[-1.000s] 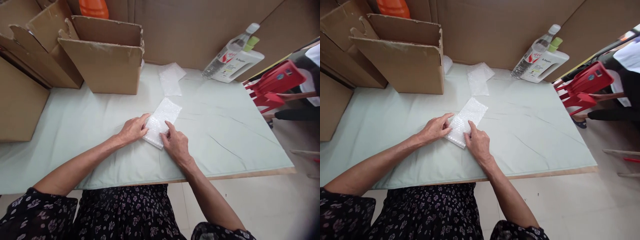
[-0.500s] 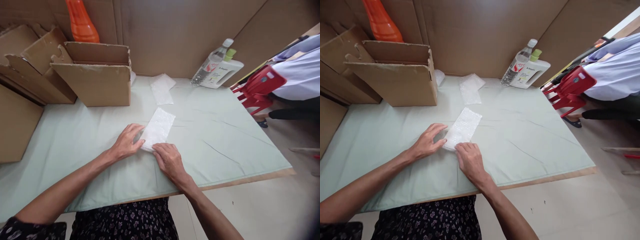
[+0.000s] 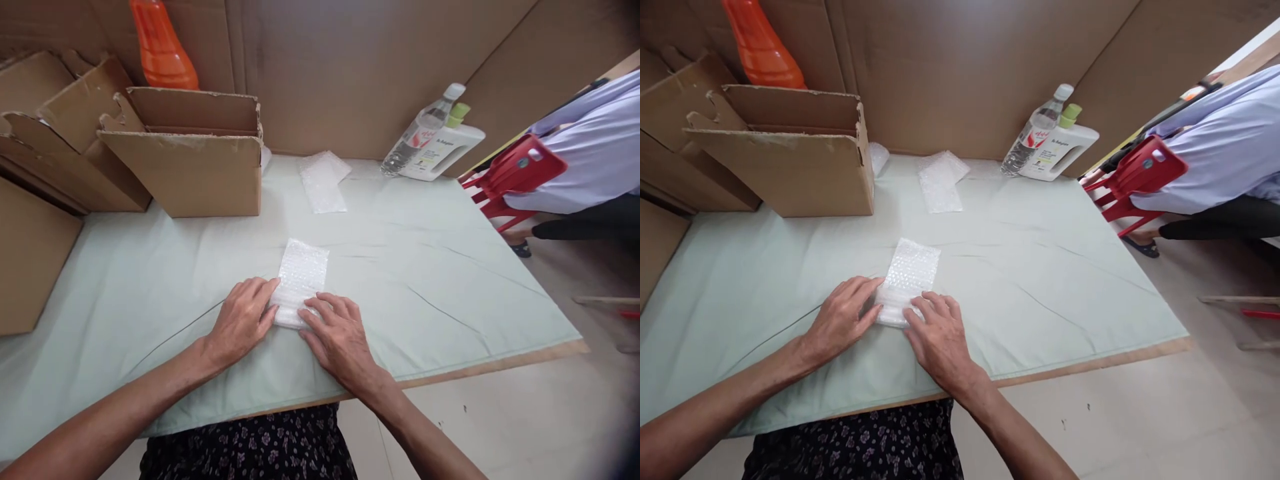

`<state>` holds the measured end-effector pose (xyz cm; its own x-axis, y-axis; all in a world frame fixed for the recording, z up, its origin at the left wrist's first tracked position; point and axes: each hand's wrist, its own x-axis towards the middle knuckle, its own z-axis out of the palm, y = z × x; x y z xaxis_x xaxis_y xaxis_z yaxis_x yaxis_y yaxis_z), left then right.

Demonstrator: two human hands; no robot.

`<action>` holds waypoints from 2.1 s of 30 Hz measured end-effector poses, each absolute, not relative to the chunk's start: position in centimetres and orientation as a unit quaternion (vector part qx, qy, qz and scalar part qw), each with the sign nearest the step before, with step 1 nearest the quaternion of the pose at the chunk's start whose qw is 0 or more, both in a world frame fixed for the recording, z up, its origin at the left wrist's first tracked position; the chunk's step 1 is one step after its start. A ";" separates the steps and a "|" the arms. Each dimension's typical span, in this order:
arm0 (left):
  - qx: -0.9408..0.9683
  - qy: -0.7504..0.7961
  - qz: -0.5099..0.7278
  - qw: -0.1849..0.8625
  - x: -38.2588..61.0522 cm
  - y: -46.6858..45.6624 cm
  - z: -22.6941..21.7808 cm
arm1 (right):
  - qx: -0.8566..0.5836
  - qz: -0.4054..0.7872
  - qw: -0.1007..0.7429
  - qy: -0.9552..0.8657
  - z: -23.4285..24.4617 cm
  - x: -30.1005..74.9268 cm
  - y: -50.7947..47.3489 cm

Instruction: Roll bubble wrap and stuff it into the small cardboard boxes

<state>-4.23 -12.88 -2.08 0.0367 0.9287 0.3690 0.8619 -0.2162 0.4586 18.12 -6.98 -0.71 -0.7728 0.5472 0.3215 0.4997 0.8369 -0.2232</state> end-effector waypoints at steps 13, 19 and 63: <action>0.771 0.524 0.349 0.100 -2.9 -12.0 -3.1 | -0.362 0.053 0.135 -0.921 1.0 17.9 11.0; 0.750 0.524 0.380 0.132 -2.8 -11.6 -3.0 | -0.452 -0.001 0.046 -0.891 -0.2 10.9 20.7; 0.759 0.492 0.413 0.106 -3.0 -11.1 -4.2 | -0.457 0.106 0.272 -0.840 -4.2 13.0 31.9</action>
<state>-3.00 -11.07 -4.23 0.1752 0.8349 0.5218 0.6591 -0.4932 0.5677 13.00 31.86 -4.15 -0.4340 0.8254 0.3612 0.7103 0.5600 -0.4263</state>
